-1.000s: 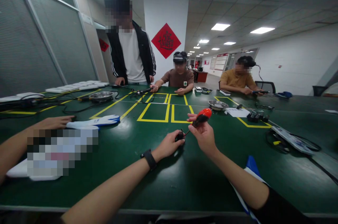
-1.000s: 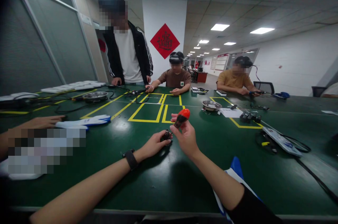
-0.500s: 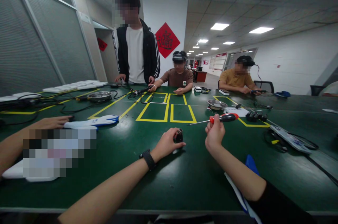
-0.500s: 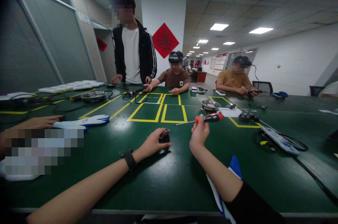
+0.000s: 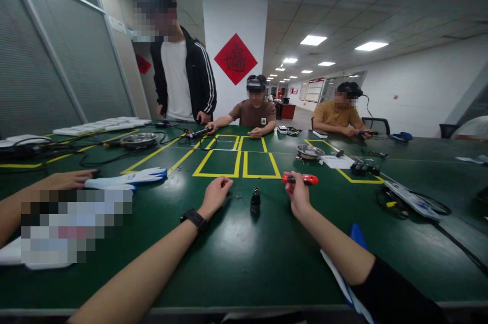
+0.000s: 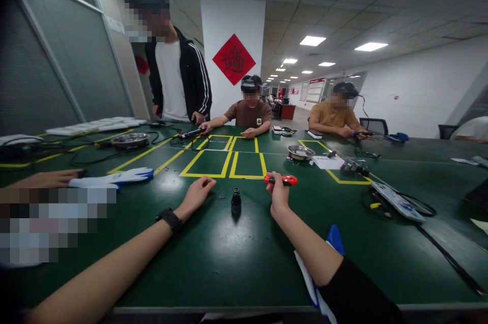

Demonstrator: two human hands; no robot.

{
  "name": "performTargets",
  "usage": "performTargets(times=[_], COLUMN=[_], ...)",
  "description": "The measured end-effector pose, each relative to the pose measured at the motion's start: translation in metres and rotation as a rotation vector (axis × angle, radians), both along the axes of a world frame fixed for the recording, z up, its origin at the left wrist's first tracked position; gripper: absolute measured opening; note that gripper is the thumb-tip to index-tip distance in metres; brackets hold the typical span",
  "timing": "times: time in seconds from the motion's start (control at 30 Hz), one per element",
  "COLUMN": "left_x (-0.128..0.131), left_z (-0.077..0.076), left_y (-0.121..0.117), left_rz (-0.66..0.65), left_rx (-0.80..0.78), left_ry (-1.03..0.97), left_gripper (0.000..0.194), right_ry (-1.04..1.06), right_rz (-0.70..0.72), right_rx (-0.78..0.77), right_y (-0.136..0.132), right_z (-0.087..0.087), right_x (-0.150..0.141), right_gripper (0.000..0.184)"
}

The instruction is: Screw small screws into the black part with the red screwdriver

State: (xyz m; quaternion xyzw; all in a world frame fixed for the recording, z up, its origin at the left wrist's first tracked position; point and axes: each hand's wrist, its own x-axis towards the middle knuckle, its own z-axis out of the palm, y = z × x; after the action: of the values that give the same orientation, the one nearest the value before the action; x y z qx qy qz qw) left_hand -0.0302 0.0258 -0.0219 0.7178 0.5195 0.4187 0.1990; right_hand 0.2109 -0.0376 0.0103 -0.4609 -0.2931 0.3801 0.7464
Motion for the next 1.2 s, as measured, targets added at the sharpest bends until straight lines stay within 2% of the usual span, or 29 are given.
performTargets(times=[0.1,0.3,0.73,0.97,1.2], left_x=[-0.003,0.01,0.01,0.011,0.01], left_z=[-0.005,-0.002,-0.004,-0.005,-0.005], left_y=[0.004,-0.008,-0.006,-0.007,-0.008], left_rz=[-0.04,-0.115,-0.086,-0.058,-0.088], left_rx=[-0.066,0.014,-0.017,0.0,0.005], left_ry=[0.083,0.28,0.32,0.341,0.282], left_gripper=[0.03,0.02,0.021,0.016,0.012], right_ry=[-0.03,-0.093,-0.107,-0.04,0.018], right_rz=[0.004,0.081,0.216,0.211,0.224], right_rx=[-0.037,-0.064,-0.074,-0.071,-0.062], right_y=[0.002,-0.002,-0.002,0.0,0.001], right_z=[-0.005,-0.008,-0.012,-0.013,-0.01], right_x=[-0.002,-0.008,-0.018,-0.015,-0.011], right_gripper=[0.021,0.022,0.02,0.022,0.02])
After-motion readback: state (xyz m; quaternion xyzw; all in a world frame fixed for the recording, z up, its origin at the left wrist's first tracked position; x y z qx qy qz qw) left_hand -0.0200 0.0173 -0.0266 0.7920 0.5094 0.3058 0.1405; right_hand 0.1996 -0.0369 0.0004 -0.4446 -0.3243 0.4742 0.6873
